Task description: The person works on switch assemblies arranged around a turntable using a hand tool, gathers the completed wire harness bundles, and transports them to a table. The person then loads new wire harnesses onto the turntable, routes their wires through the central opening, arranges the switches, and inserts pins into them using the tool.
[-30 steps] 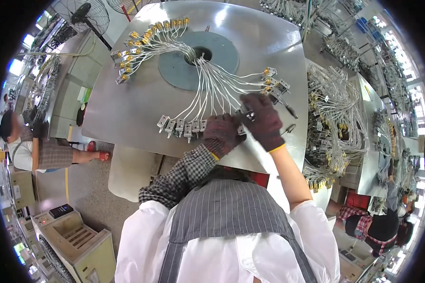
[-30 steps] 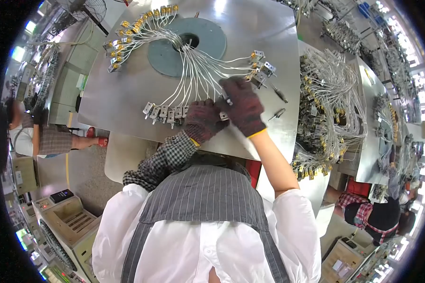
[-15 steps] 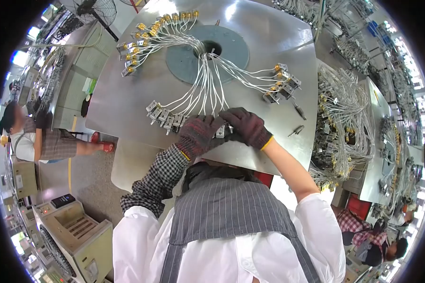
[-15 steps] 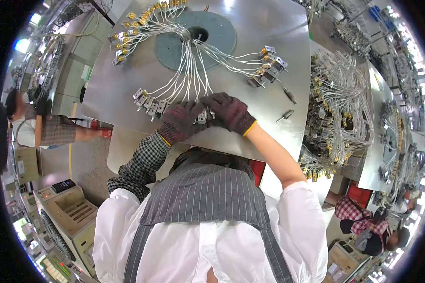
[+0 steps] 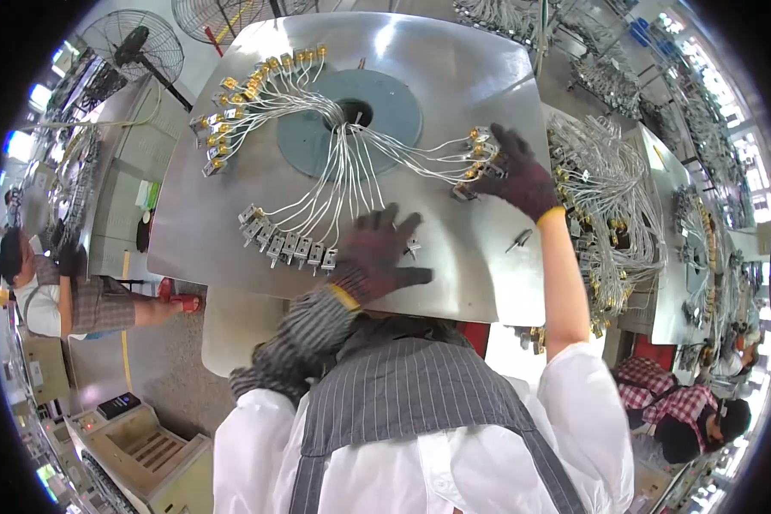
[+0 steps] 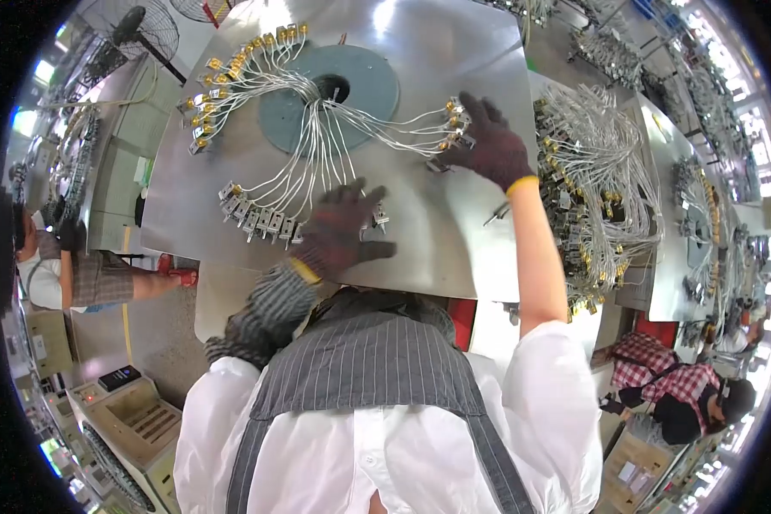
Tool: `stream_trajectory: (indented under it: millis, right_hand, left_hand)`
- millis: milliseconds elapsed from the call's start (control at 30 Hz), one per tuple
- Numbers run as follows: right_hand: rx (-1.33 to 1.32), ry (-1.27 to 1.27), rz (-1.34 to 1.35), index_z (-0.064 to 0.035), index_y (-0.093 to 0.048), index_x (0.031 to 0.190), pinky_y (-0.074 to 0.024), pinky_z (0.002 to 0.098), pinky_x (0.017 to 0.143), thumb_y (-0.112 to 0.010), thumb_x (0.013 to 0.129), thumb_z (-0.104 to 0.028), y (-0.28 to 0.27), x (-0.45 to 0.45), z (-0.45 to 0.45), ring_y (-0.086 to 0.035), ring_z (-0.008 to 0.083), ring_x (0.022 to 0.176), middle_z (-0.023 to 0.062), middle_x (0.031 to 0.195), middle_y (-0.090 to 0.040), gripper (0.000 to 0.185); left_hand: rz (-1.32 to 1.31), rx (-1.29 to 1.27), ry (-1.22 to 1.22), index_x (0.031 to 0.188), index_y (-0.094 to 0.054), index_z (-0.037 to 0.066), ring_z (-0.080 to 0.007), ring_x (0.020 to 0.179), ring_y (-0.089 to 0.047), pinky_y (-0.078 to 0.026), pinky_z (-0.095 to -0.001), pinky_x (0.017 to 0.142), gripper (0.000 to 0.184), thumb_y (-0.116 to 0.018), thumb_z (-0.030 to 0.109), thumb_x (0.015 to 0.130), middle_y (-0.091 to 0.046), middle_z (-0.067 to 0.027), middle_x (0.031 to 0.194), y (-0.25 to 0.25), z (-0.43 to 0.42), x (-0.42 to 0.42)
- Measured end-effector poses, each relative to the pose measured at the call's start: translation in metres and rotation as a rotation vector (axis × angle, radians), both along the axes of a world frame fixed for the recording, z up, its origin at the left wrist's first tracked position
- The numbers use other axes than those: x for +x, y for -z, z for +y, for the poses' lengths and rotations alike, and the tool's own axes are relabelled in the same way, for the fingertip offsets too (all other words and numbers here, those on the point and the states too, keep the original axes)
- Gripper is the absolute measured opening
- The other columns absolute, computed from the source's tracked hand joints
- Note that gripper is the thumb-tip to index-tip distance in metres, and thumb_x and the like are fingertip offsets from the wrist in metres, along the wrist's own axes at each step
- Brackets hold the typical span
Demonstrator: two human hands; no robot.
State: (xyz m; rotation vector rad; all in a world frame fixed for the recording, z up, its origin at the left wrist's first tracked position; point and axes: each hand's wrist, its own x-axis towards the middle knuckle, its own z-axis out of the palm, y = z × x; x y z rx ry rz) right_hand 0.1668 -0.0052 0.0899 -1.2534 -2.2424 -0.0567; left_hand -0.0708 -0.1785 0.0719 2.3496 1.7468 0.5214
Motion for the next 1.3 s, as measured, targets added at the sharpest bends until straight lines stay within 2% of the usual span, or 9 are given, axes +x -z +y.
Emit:
stream_trajectory:
  millis: [67, 167, 333, 467, 533, 633, 933, 1100, 1300]
  right_hand:
    - [-0.604, -0.127, 0.038, -0.0168, -0.062, 0.12, -0.0514, 0.0421, 0.088, -0.082, 0.068, -0.035, 0.025, 0.014, 0.026, -0.056, 0.033, 0.113, 0.0131, 0.123, -0.057, 0.059]
    - [-0.017, -0.095, -0.165, -0.0189, -0.064, 0.113, -0.0517, 0.0432, 0.079, -0.071, 0.074, -0.033, -0.009, -0.015, -0.033, -0.058, 0.0299, 0.103, 0.0102, 0.11, -0.06, 0.041]
    - [-0.223, -0.353, -0.278, -0.0078, -0.058, 0.109, -0.0512, 0.0445, 0.073, -0.065, 0.076, -0.048, 0.057, -0.056, -0.118, -0.058, 0.0314, 0.097, 0.014, 0.111, -0.057, 0.053]
    - [-0.104, -0.176, -0.209, -0.0167, -0.056, 0.127, -0.0485, 0.0451, 0.089, -0.064, 0.082, -0.046, 0.07, -0.047, -0.015, -0.055, 0.0314, 0.114, 0.0105, 0.123, -0.058, 0.055]
    - [0.328, -0.182, -0.121, -0.017, -0.057, 0.126, -0.0479, 0.0432, 0.091, -0.066, 0.08, -0.047, 0.048, -0.039, 0.056, -0.055, 0.0313, 0.114, 0.0114, 0.123, -0.059, 0.055]
    - [-0.257, -0.203, -0.175, -0.0174, -0.057, 0.125, -0.0477, 0.0425, 0.093, -0.068, 0.079, -0.047, 0.077, -0.017, 0.09, -0.056, 0.032, 0.115, 0.0115, 0.127, -0.057, 0.056]
    - [-0.185, -0.744, -0.269, -0.0164, -0.051, 0.133, -0.045, 0.0472, 0.098, -0.077, 0.064, -0.055, 0.056, -0.01, -0.05, -0.052, 0.0397, 0.119, 0.0182, 0.132, -0.052, 0.083]
    - [-0.269, -0.689, -0.203, -0.0136, -0.063, 0.113, -0.0508, 0.043, 0.083, -0.078, 0.063, -0.053, 0.066, -0.035, -0.049, -0.061, 0.028, 0.098, 0.0079, 0.105, -0.063, 0.066]
    - [-0.139, -0.853, -0.215, -0.0141, -0.059, 0.12, -0.0506, 0.0415, 0.081, -0.074, 0.067, -0.055, 0.076, -0.055, -0.05, -0.062, 0.0279, 0.095, 0.0076, 0.104, -0.064, 0.068]
  left_hand:
    - [0.026, -0.434, -0.035, 0.123, -0.055, 0.007, -0.0357, 0.112, -0.054, -0.044, -0.0484, 0.095, 0.065, -0.066, 0.053, 0.077, -0.054, -0.0182, 0.12, 0.021, 0.021, 0.024]
    - [-0.002, -0.357, -0.037, 0.115, -0.059, 0.007, -0.0343, 0.107, -0.057, -0.047, -0.0457, 0.091, 0.054, -0.062, 0.051, 0.082, -0.058, -0.0161, 0.113, 0.043, 0.016, 0.014]
    - [0.057, -0.343, 0.057, 0.112, -0.061, 0.009, -0.03, 0.108, -0.056, -0.047, -0.043, 0.091, 0.053, -0.062, 0.052, 0.081, -0.059, -0.012, 0.111, 0.035, 0.002, -0.012]
    - [0.142, -0.527, 0.025, 0.118, -0.059, 0.009, -0.0298, 0.116, -0.052, -0.035, -0.0434, 0.105, 0.068, -0.065, 0.061, 0.075, -0.056, -0.0146, 0.119, 0.008, 0.001, -0.008]
    - [0.221, -0.553, -0.026, 0.115, -0.06, 0.006, -0.0302, 0.117, -0.051, -0.036, -0.0437, 0.104, 0.073, -0.067, 0.064, 0.071, -0.056, -0.0167, 0.119, -0.001, -0.001, -0.001]
    - [0.233, -0.414, -0.08, 0.116, -0.06, 0.009, -0.0316, 0.116, -0.051, -0.037, -0.0458, 0.102, 0.077, -0.07, 0.066, 0.066, -0.055, -0.0147, 0.119, 0.013, -0.01, -0.001]
    - [0.228, -0.031, -0.152, 0.113, -0.056, 0.003, -0.0309, 0.101, -0.05, -0.039, -0.0465, 0.091, 0.084, -0.069, 0.069, 0.063, -0.051, -0.0143, 0.109, 0.037, -0.02, 0.012]
    - [0.272, -0.345, 0.013, 0.124, -0.051, 0.005, -0.0301, 0.097, -0.06, -0.048, -0.0424, 0.084, 0.077, -0.062, 0.063, 0.075, -0.059, -0.0155, 0.105, 0.028, -0.01, -0.009]
    - [0.373, -0.403, -0.018, 0.143, -0.035, 0.011, -0.0331, 0.104, -0.06, -0.047, -0.045, 0.089, 0.078, -0.054, 0.06, 0.085, -0.058, -0.0154, 0.117, 0.031, -0.007, -0.034]
